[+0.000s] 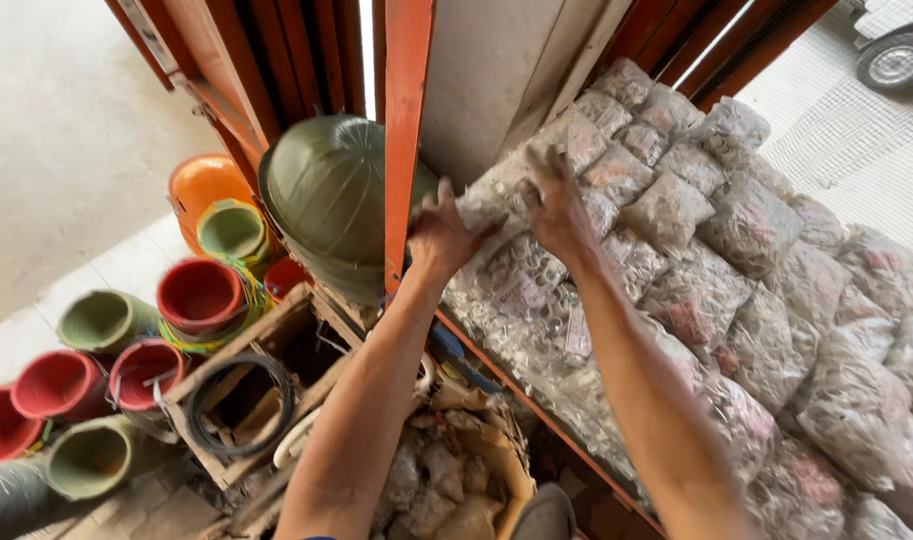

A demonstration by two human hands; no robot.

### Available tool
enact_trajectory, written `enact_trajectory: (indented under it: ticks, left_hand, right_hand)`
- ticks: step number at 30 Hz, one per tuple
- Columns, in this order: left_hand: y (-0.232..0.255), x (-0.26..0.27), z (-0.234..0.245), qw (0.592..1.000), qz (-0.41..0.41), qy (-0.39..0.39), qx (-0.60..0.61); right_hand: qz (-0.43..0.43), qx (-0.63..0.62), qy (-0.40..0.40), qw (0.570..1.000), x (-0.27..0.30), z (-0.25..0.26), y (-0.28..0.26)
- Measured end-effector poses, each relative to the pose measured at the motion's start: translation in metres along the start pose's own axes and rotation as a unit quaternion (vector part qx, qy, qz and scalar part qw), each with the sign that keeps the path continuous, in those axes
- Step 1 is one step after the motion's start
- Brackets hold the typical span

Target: The person repeatedly picks up small plastic-wrapped packages from a cardboard box and places them onto a nearby shelf. The person handles the packages one at a time, transferring them from the box to the shelf in a repetitive cycle.

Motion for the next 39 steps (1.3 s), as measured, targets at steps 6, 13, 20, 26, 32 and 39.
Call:
enact_trajectory:
  ticks: [6, 13, 20, 26, 32, 39]
  left_hand:
    - [0.028, 0.025, -0.032, 0.959, -0.224, 0.01, -0.171]
    - [-0.013, 0.152, 0.005, 0.935, -0.285, 0.078, -0.199]
    - [-0.337, 0.39, -0.12, 0.966, 0.188, 0.108, 0.142]
    - [-0.49, 0.55, -0.273, 0.844, 0.484, -0.217, 0.087]
    - [-0.596, 0.548, -0.373, 0.846, 0.472, -0.241, -0.056]
    - [-0.65, 0.491, -0.389, 0.938, 0.228, -0.001, -0.261]
  right_hand:
    - [0.024, -0.114, 0.418, 0.901, 0.185, -0.014, -0.065]
    - [-0.104, -0.147, -0.001, 0.984, 0.409, -0.216, -0.005]
    - [-0.185, 0.017, -0.445, 0.876, 0.552, -0.381, 0.146]
    - [-0.2, 0.118, -0.522, 0.821, 0.565, -0.544, 0.24]
    - [-0.063, 0.079, -0.289, 0.952, 0.525, -0.676, 0.263]
    - [0.339, 0.325, -0.072, 0.88, 0.613, -0.752, 0.192]
Point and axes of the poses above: each hand's wrist, its own x-axis away from the middle knuckle, its own z-axis out of the back of the hand, y = z × x, the point moved 5 cm from there along -x, towards the middle knuckle, and after that the axes turned 4 degrees about x, right-handed, at the moved point
